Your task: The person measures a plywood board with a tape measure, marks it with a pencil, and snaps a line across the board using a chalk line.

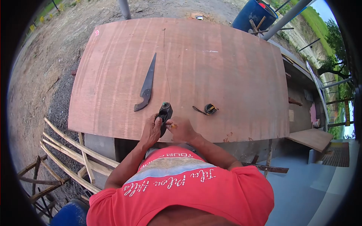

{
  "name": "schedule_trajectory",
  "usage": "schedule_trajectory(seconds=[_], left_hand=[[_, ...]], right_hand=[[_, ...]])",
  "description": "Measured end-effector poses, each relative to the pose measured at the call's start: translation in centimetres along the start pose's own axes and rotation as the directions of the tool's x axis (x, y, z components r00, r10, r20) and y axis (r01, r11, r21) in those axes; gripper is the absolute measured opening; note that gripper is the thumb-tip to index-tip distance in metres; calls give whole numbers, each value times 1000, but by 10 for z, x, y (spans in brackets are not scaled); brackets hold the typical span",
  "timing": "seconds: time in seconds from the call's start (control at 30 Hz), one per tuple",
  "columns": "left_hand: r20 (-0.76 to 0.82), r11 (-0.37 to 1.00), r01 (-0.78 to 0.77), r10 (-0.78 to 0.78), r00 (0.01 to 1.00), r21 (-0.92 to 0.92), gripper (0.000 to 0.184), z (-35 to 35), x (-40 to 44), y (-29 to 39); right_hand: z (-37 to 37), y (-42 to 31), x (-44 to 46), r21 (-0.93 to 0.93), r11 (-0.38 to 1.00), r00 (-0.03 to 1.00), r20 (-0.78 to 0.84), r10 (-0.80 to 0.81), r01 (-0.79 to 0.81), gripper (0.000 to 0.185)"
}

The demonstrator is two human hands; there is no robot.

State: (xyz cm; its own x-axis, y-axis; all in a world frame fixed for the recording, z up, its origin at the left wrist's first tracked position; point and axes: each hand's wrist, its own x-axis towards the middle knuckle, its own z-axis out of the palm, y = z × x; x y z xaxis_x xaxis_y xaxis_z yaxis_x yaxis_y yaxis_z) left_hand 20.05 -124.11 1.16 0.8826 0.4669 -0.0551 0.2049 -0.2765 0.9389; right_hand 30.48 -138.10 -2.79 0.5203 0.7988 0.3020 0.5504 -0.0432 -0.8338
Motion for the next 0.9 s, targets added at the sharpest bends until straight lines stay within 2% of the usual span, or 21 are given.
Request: schedule_trajectory(seconds=[0.07,0.1,0.17,0.2,0.23,0.33,0.37,0.47,0.57,0.67,0.77,0.87,0.9], left_hand=[[-13,996,28,-29,1000,-84,51,-5,-6,-20],[-76,999,-32,28,997,-42,47,-9,-11,-12],[-65,998,18,-23,998,-66,47,-16,-15,-26],[-60,991,90,-96,994,-99,46,-22,-19,-16],[-122,991,38,-54,991,-126,46,-25,-22,-11],[-110,986,56,-74,991,-159,45,-33,-22,-24],[-93,981,118,-134,987,-154,45,-35,-23,-25],[-135,987,85,-103,985,-133,44,-36,-23,-20],[-62,946,189,-212,975,-265,40,-30,-25,-16],[-167,947,175,-225,960,-270,36,-15,-25,-9],[-268,990,127,-138,953,-58,35,9,-25,-8],[-388,997,35,-58,920,-66,35,36,-32,16],[-444,1000,30,-27,896,0,35,43,-31,12]], right_hand=[[6,-1,12,-41,998,999,-29,-44,43,19],[8,-1,18,-49,998,998,-46,-45,43,20],[7,-8,28,32,989,986,-78,148,-146,20],[7,-4,30,75,982,981,-79,179,-173,22],[6,-2,34,113,977,977,-94,192,-181,25],[-2,-24,42,-23,999,998,47,43,-42,30],[-3,-33,43,-61,998,993,114,26,-19,34],[7,-32,41,-184,976,992,63,-105,115,34],[4,-10,35,-348,910,974,104,-203,227,30],[-5,-17,28,-323,917,959,233,-162,234,20],[-23,-30,36,-336,915,948,293,-121,221,13],[-48,4,50,-297,930,963,223,-153,217,11],[-52,10,42,-233,943,948,269,-172,237,10]])
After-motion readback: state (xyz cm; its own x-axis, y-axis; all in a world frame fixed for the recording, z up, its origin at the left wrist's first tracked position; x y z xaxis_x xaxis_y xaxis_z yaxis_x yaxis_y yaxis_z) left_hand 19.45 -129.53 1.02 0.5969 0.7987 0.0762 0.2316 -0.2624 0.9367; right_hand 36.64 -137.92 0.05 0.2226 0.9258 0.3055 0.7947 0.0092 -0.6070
